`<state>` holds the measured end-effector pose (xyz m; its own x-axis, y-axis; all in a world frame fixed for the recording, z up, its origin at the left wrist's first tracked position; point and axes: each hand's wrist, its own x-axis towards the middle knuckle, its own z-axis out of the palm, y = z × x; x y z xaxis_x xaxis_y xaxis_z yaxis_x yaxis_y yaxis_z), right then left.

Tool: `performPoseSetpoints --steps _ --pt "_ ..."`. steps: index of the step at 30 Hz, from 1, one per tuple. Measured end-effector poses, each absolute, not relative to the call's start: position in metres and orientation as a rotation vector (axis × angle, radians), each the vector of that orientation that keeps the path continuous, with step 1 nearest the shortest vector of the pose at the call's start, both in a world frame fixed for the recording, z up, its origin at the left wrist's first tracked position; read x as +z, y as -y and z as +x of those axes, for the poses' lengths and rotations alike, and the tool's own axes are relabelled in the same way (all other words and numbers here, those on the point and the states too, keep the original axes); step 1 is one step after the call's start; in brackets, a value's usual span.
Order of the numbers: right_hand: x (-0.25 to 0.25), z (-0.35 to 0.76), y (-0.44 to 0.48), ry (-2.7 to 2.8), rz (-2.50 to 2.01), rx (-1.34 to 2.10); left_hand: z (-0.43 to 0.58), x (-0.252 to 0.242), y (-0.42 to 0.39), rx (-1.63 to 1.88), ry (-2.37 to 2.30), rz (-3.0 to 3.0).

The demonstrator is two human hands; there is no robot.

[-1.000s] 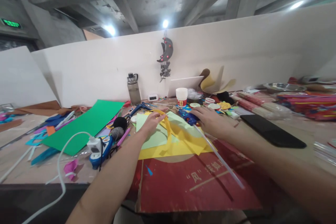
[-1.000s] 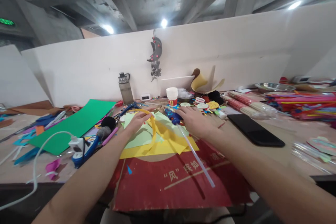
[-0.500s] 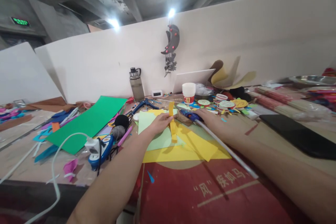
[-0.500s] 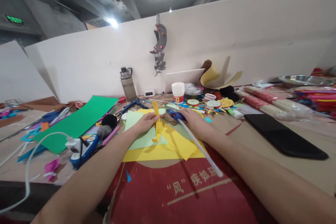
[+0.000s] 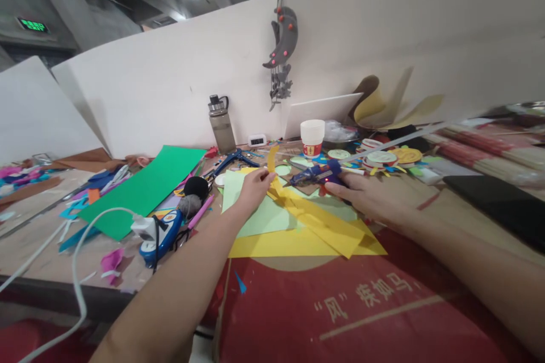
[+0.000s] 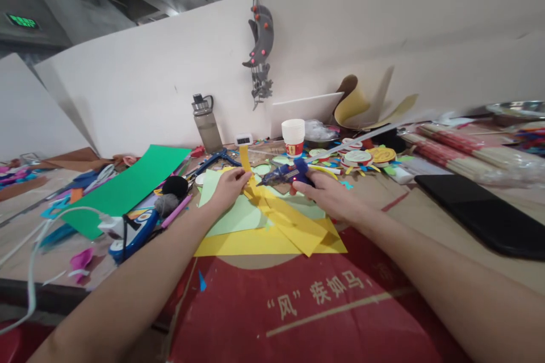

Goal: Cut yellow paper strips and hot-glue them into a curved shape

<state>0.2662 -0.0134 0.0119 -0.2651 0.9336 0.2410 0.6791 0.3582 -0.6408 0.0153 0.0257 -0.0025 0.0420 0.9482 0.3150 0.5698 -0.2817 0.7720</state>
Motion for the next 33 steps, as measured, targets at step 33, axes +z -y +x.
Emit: performPoseSetpoints --steps 33 --pt "-0.002 0.251 0.005 2.05 -1.466 0.696 0.016 -0.009 -0.027 1.147 -1.395 1.805"
